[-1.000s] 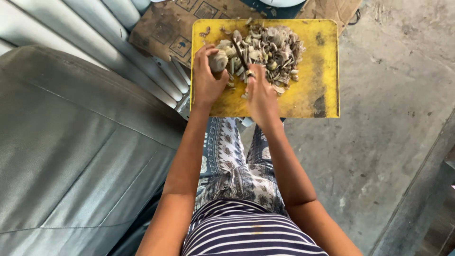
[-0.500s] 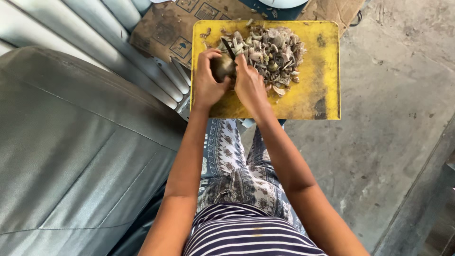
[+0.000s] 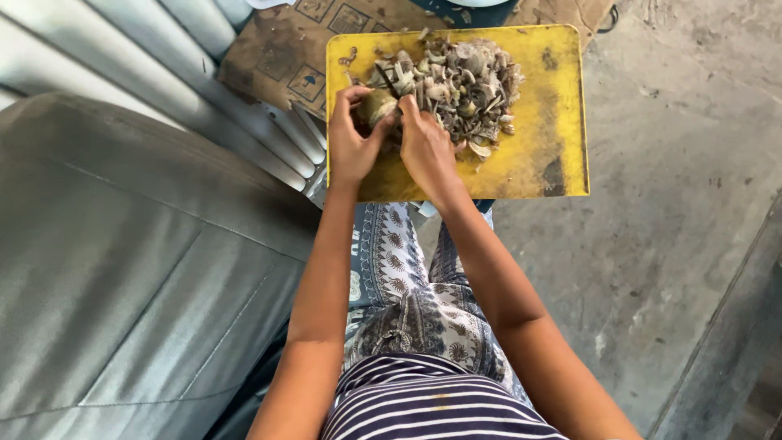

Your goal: The person peels and cleans mushrooms on a yellow cutting board by hand and using a knife.

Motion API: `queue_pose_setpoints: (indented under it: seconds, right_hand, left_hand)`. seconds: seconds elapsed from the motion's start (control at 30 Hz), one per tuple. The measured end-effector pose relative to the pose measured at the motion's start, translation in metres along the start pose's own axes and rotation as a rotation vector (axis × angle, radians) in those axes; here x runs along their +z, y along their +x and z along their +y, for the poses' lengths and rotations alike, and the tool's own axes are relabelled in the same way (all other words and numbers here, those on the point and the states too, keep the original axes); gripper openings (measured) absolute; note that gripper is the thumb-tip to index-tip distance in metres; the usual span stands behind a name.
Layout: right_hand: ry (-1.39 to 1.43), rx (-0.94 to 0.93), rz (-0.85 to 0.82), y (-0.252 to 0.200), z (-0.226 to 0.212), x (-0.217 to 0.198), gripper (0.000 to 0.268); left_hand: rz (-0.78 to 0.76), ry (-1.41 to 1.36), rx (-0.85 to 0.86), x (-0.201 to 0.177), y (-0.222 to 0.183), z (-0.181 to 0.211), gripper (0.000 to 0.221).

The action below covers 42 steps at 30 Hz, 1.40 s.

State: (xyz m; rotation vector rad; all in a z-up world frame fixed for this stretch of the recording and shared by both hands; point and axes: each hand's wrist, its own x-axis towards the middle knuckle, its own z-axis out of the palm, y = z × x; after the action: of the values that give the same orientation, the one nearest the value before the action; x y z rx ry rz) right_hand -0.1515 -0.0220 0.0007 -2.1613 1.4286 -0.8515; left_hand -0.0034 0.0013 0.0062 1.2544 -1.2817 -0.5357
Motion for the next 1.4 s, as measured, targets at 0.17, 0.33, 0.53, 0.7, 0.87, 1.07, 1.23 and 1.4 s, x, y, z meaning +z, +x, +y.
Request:
queue_pose_setpoints:
  seconds: [0.17, 0.33, 0.53, 0.7, 0.87, 1.07, 1.23, 1.4]
  right_hand:
    - [-0.099, 0.054, -0.041, -0.002, -0.008, 0.000, 0.036]
    - [-0.168, 0.091, -0.069, -0.002, -0.016, 0.001, 0.044]
    - [-0.156, 0.205, -0.153, 0.009, -0.022, 0.000, 0.047]
    - [0.080, 0.006, -0.046, 0.007, -0.013, -0.017, 0.050]
    - [0.135, -0.025, 0.085, -0.016, -0.021, -0.037, 0.023]
    - [0.203, -0.066, 0.092, -0.030, -0.030, -0.049, 0.022]
    - [0.113, -0.159, 0.145, -0.034, -0.036, -0.043, 0.024]
    - [0.065, -0.080, 0.109, -0.043, -0.033, -0.030, 0.024]
  left_hand:
    - [-0.001, -0.161, 0.060, 0.000, -0.001, -0.010, 0.045]
    - [0.041, -0.281, 0.094, 0.004, -0.003, -0.028, 0.042]
    - [0.204, -0.659, -0.045, 0.000, 0.000, -0.060, 0.039]
    - [0.084, -0.210, 0.082, 0.006, -0.002, -0.040, 0.040]
    - [0.148, 0.246, 0.172, 0.003, 0.001, -0.022, 0.028]
    - [0.149, 0.229, 0.141, 0.000, -0.001, -0.016, 0.032]
    - [0.153, 0.276, -0.029, 0.001, 0.002, -0.022, 0.023]
    - [0.161, 0.489, 0.003, 0.010, -0.002, -0.023, 0.028]
